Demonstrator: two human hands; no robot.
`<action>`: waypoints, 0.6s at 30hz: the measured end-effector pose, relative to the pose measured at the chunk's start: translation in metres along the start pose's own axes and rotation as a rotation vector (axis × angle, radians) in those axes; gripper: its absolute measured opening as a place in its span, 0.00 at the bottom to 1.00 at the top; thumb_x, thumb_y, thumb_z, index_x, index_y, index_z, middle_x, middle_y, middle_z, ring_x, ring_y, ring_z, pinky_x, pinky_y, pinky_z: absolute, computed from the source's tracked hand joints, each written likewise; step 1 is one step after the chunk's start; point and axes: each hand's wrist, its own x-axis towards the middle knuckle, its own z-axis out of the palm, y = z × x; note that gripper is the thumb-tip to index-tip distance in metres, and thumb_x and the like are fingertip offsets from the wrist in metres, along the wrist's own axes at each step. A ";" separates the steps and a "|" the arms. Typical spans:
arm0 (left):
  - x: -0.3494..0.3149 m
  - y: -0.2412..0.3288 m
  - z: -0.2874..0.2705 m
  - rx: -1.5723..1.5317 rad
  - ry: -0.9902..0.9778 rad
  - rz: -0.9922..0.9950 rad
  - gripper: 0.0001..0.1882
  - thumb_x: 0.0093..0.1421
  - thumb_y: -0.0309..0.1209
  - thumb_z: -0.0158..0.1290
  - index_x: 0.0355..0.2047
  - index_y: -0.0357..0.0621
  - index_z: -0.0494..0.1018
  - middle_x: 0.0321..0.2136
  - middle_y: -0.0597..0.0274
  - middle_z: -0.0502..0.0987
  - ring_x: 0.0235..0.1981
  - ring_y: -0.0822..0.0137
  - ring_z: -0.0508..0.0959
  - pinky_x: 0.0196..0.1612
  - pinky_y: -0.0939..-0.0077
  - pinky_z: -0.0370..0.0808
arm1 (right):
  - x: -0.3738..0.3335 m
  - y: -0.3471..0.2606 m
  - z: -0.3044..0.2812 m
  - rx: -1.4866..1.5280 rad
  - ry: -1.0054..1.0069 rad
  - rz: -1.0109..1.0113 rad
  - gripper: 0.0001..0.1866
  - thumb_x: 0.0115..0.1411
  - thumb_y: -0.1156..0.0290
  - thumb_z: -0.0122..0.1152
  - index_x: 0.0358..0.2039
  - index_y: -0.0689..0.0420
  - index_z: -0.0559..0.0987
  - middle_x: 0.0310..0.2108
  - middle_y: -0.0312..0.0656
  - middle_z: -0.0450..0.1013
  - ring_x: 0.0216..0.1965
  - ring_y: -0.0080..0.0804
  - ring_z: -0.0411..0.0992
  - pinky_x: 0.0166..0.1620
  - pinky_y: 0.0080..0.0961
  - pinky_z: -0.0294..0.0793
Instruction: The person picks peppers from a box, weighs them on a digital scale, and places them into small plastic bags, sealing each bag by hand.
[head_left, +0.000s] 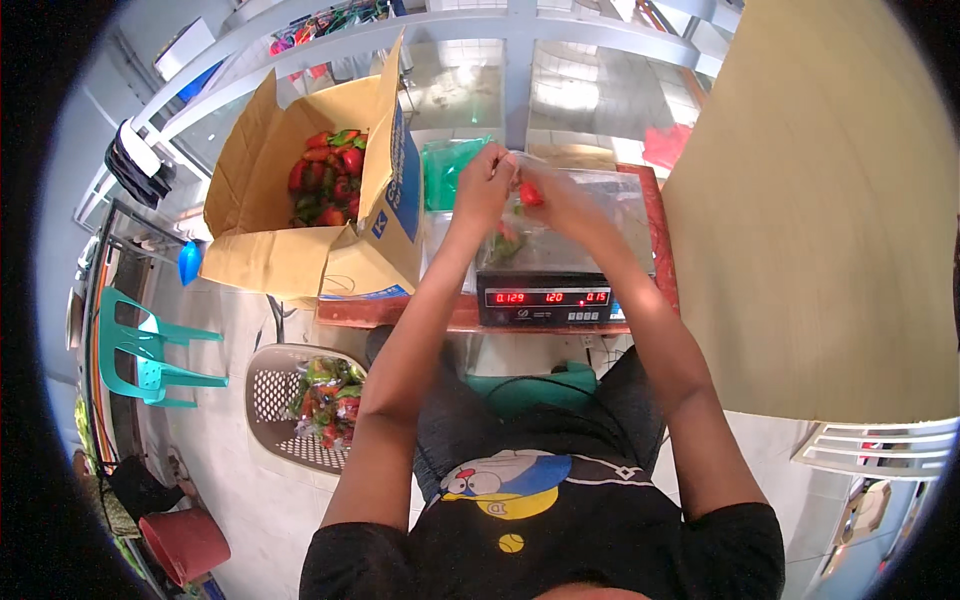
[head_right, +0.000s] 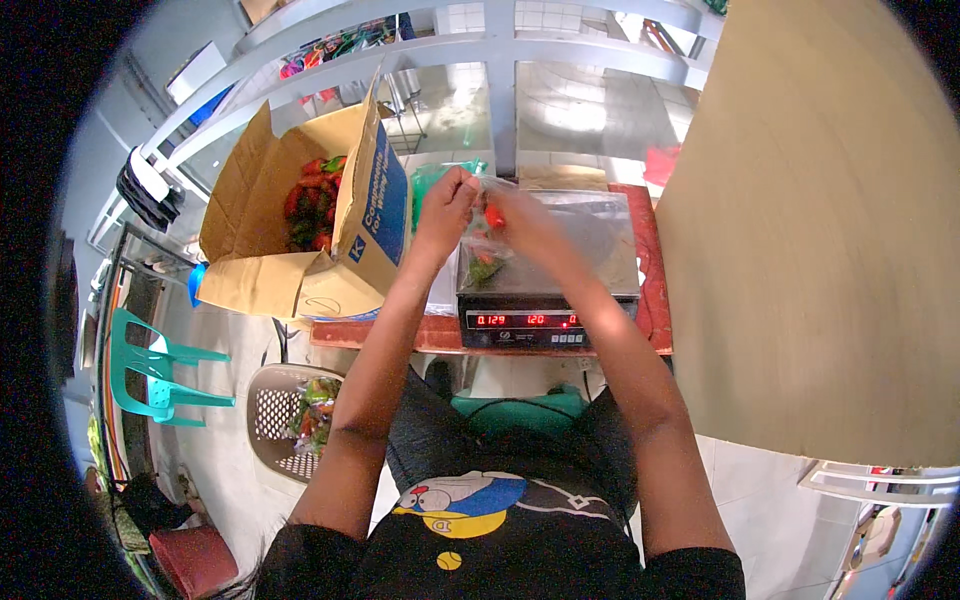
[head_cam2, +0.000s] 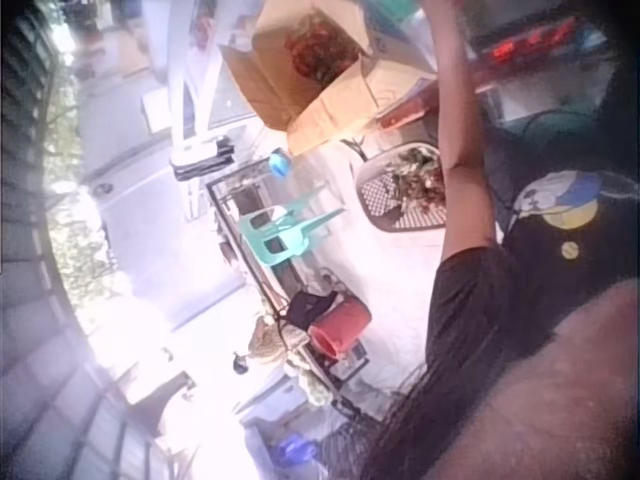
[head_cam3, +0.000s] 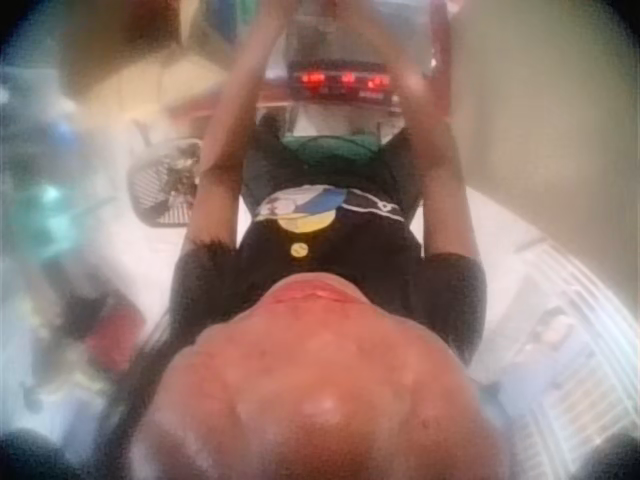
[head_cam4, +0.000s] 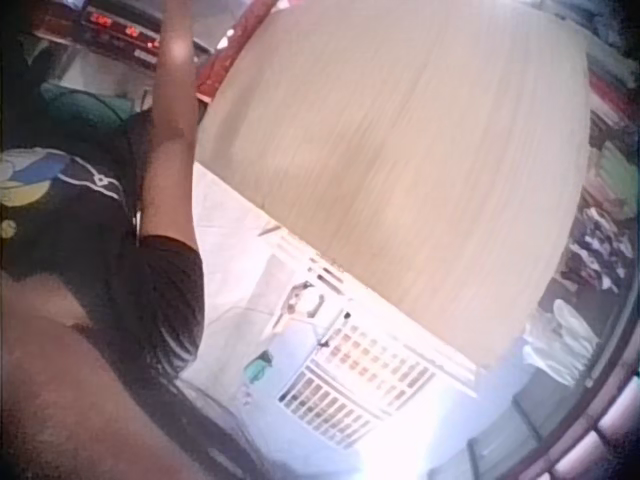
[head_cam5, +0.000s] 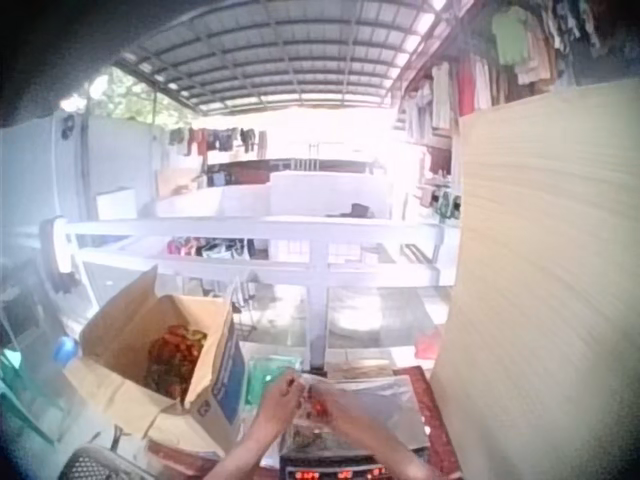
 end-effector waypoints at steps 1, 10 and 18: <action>-0.001 0.000 0.000 0.042 0.025 0.049 0.10 0.64 0.32 0.48 0.29 0.39 0.69 0.19 0.60 0.71 0.20 0.67 0.69 0.27 0.71 0.67 | 0.009 0.000 0.004 0.001 -0.004 -0.003 0.22 0.51 0.75 0.61 0.49 0.58 0.72 0.39 0.51 0.75 0.41 0.44 0.74 0.44 0.36 0.71; 0.004 0.009 -0.015 0.213 0.096 0.108 0.08 0.64 0.31 0.49 0.31 0.38 0.69 0.22 0.59 0.72 0.23 0.69 0.70 0.28 0.73 0.68 | 0.016 0.002 -0.011 -0.028 0.099 -0.283 0.11 0.56 0.66 0.59 0.36 0.60 0.75 0.29 0.54 0.73 0.37 0.55 0.73 0.40 0.46 0.70; 0.011 0.063 -0.007 0.241 0.069 0.284 0.08 0.65 0.32 0.50 0.32 0.40 0.70 0.22 0.67 0.70 0.26 0.78 0.68 0.31 0.80 0.66 | -0.018 -0.074 -0.114 -0.201 0.259 -0.094 0.09 0.61 0.68 0.56 0.32 0.61 0.73 0.29 0.50 0.71 0.33 0.52 0.69 0.37 0.41 0.67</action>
